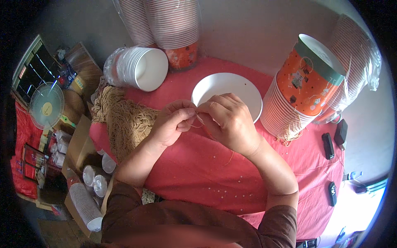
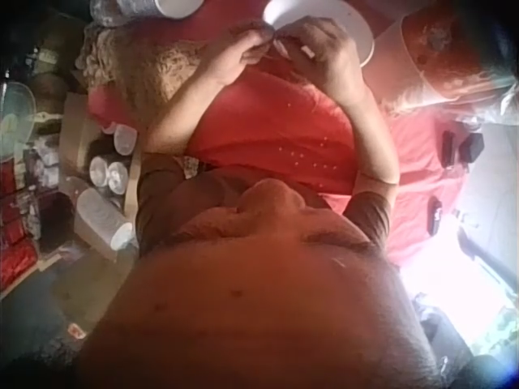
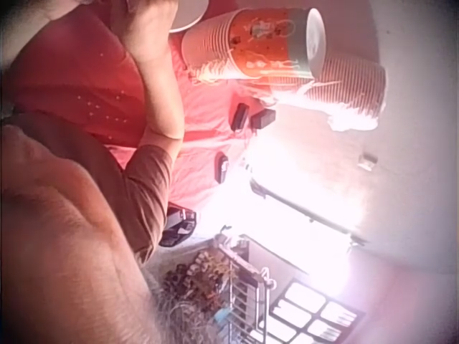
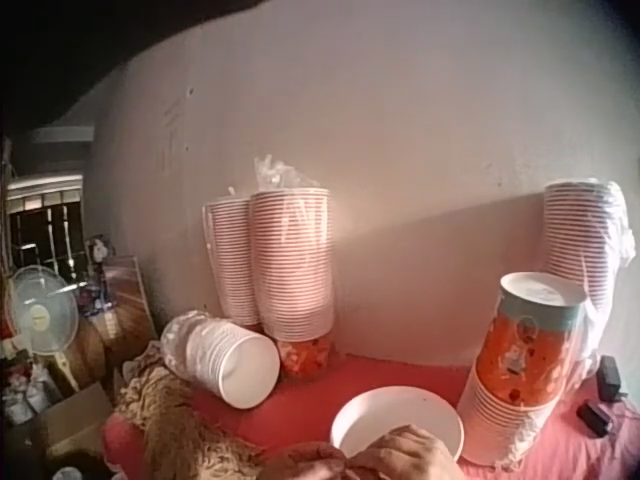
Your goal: Attaching string handles to paper buckets at a packing station.
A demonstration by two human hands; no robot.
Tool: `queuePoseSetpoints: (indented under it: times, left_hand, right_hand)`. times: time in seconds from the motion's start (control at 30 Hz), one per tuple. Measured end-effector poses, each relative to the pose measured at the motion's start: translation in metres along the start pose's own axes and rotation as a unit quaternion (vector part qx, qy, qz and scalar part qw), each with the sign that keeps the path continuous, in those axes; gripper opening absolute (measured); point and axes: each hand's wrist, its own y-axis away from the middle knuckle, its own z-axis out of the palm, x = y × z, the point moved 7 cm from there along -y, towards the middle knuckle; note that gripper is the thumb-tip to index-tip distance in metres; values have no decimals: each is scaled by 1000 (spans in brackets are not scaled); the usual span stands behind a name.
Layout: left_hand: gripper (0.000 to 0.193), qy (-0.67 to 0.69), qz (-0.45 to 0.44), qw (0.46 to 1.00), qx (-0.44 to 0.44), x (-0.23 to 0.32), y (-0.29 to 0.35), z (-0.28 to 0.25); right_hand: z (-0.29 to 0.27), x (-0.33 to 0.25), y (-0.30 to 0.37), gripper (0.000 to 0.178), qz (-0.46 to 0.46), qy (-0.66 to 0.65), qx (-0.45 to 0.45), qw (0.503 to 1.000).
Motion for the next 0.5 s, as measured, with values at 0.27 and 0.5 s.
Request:
queuePoseSetpoints:
  times: [0.27, 0.5]
  left_hand:
    - [13, -77, 64, 995, -2, 10, 2, 5]
    - [12, -191, 132, 972, 21, 18, 5, 8]
  right_hand:
    - [-2, 4, 1, 15, 18, -17, 5, 1000]
    - [-4, 2, -1, 16, -14, 38, 4, 999]
